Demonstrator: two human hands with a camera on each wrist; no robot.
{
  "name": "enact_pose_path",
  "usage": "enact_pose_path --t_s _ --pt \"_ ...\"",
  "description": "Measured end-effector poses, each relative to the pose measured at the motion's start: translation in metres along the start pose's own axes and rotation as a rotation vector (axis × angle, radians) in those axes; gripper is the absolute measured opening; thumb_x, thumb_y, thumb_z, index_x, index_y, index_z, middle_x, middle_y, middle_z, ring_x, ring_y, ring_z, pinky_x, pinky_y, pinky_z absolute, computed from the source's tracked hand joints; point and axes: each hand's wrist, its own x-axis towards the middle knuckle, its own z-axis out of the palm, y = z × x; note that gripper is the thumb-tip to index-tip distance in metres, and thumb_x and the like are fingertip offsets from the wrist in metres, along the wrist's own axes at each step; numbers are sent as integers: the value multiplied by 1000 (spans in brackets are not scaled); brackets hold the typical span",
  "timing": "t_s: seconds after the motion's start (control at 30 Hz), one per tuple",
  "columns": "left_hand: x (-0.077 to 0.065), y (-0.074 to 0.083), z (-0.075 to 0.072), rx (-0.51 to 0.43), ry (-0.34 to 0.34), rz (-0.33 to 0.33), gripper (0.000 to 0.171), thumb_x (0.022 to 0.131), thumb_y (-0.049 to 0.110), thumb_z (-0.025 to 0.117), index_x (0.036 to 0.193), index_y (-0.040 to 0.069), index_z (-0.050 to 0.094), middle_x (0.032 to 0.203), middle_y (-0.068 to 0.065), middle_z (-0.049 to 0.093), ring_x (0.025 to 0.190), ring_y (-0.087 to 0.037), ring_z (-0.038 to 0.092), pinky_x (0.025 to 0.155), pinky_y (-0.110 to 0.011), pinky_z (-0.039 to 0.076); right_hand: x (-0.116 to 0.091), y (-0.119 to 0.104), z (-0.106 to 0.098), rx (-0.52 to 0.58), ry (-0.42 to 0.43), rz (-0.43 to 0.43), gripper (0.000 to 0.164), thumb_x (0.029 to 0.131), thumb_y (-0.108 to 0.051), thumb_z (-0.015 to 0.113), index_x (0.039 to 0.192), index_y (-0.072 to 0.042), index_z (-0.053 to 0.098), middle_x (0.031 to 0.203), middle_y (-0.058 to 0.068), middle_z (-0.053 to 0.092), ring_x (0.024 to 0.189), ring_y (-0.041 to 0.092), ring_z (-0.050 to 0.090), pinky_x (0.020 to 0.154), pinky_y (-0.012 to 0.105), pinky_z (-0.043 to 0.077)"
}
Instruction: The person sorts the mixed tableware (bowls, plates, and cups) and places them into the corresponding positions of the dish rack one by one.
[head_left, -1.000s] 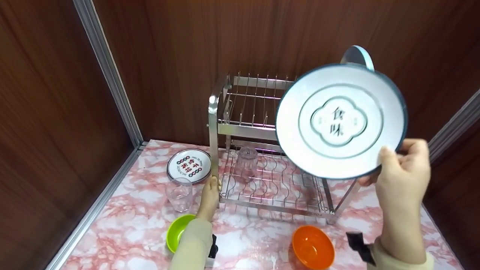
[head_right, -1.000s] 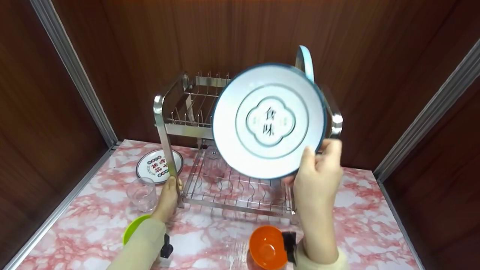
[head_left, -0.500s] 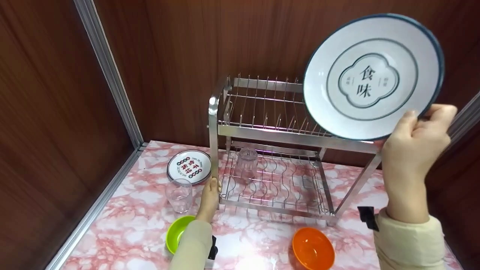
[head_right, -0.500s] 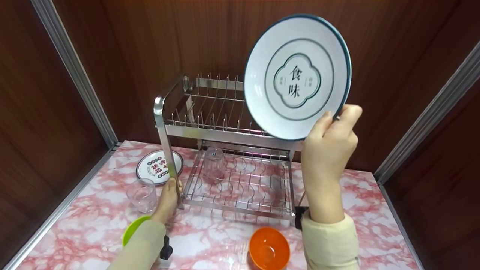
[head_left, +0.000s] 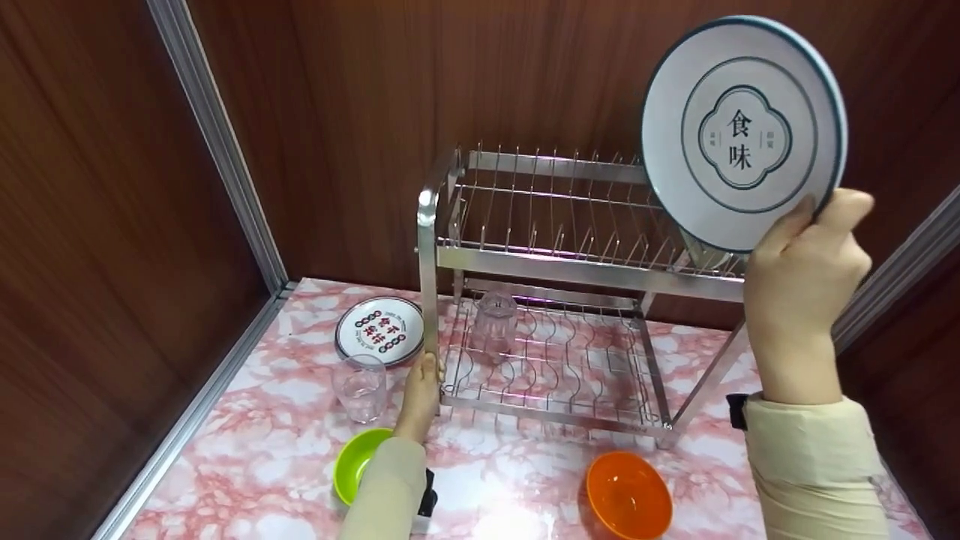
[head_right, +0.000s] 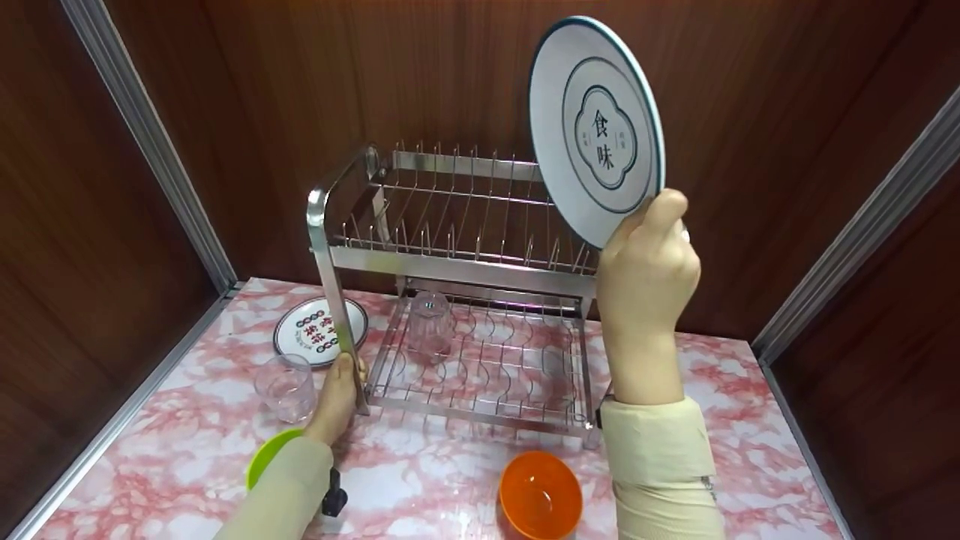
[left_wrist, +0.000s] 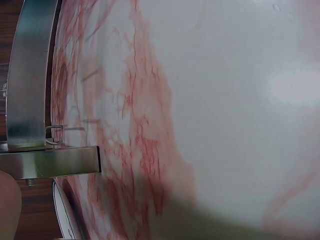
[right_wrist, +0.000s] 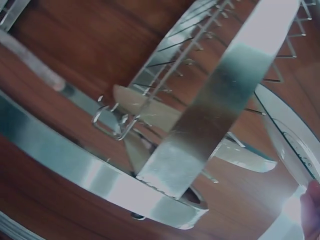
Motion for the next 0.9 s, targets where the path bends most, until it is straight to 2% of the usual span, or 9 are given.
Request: enact_pose_path --t_s 0.2,0.3,0.4,0.5,0.7,0.9 --pt "-8 19 -3 -36 -17 -25 39 94 24 25 85 -9 44 70 -11 43 62 -13 36 66 -25 32 -2 3 6 -67 -3 -97 36 94 -28 32 96 7 40 70 29 54 58 49 42 54 52 31" --pt "-14 27 -3 -22 -10 -4 38 94 25 25 81 -5 43 70 -10 42 62 -11 36 66 -23 32 -3 4 9 -99 -14 -157 32 95 -24 31 97 7 39 68 29 53 54 47 41 51 51 30" --pt "-16 29 -3 -25 -10 4 38 94 25 25 81 -6 42 69 -8 41 62 -8 35 65 -22 31 -4 6 13 -136 -28 -218 28 94 -19 31 97 8 38 62 27 50 49 44 40 47 50 30" --pt "-16 29 -3 -42 -12 -2 40 94 24 26 85 -12 42 69 -8 41 61 -7 34 64 -21 30 -7 7 17 -166 -42 -249 26 94 -17 30 96 8 39 56 24 46 46 42 40 45 50 30" --pt "-15 29 -3 -56 -13 -9 41 94 23 26 86 -14 42 69 -9 41 62 -9 35 66 -22 31 -12 7 22 -234 -71 -250 29 93 -15 30 96 10 43 57 25 49 53 46 45 47 52 33" --pt "-15 28 -3 -32 -17 -3 43 94 24 24 85 -14 42 67 -6 39 61 -9 34 65 -23 31 -16 5 25 -244 -91 -251 26 92 -13 31 96 9 44 57 25 50 53 45 47 47 52 34"
